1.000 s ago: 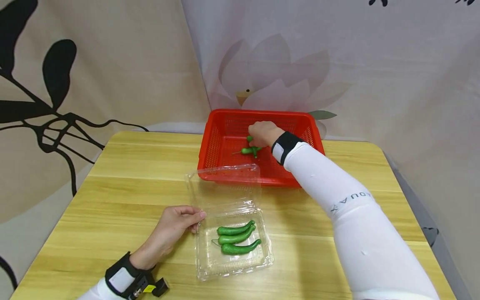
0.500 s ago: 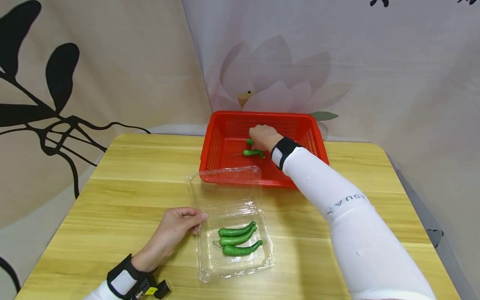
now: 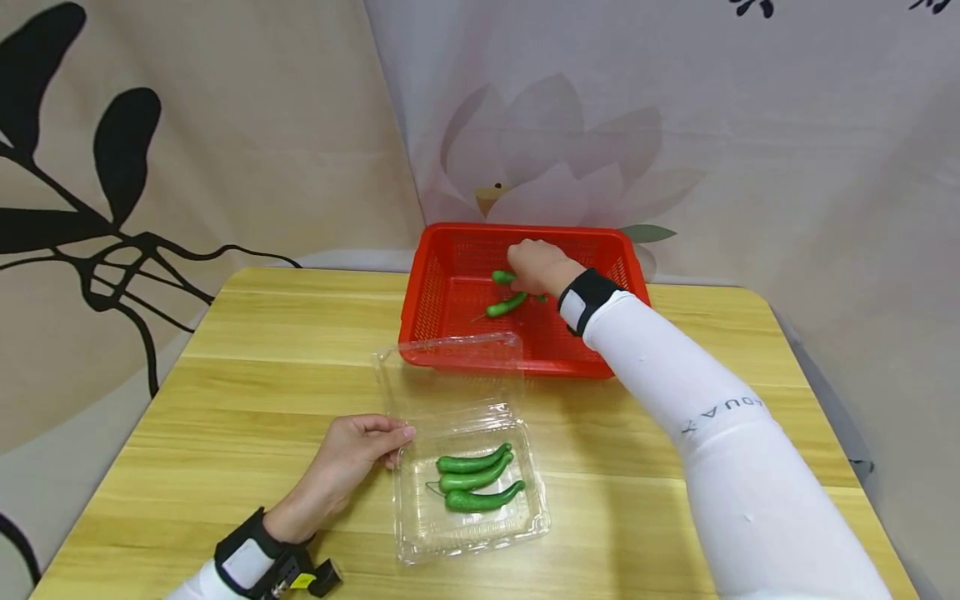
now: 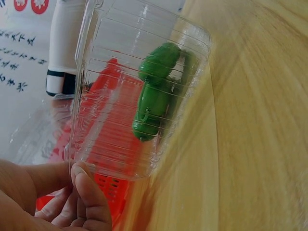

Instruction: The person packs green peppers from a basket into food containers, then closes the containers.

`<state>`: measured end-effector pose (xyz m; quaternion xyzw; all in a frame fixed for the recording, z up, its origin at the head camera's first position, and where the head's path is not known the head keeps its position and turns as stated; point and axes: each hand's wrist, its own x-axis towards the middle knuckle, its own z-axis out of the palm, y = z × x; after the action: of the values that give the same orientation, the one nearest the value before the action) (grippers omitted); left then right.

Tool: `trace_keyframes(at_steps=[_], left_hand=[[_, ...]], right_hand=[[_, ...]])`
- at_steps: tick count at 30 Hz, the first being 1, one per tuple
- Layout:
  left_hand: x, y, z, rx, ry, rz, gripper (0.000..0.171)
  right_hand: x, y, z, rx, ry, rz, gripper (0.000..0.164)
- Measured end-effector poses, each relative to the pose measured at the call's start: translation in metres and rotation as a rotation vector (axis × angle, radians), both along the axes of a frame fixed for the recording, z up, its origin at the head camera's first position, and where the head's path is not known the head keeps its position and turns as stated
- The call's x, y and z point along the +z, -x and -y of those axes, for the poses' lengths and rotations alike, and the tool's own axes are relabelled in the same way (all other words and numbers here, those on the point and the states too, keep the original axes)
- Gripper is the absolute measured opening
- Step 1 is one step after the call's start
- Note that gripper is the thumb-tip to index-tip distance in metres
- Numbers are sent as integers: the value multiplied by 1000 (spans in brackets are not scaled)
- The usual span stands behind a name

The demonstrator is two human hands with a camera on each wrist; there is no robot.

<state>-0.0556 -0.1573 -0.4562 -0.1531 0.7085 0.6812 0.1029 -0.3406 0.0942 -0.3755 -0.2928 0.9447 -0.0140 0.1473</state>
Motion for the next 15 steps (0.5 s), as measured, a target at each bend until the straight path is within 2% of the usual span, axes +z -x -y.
trace_keyframes(at_steps=[7, 15], left_hand=[[-1, -1, 0, 10, -2, -2, 10], [0, -2, 0, 4, -11, -8, 11]], right_hand=[[27, -11, -13, 14, 125, -18, 30], [53, -23, -27, 40, 229, -116, 25]])
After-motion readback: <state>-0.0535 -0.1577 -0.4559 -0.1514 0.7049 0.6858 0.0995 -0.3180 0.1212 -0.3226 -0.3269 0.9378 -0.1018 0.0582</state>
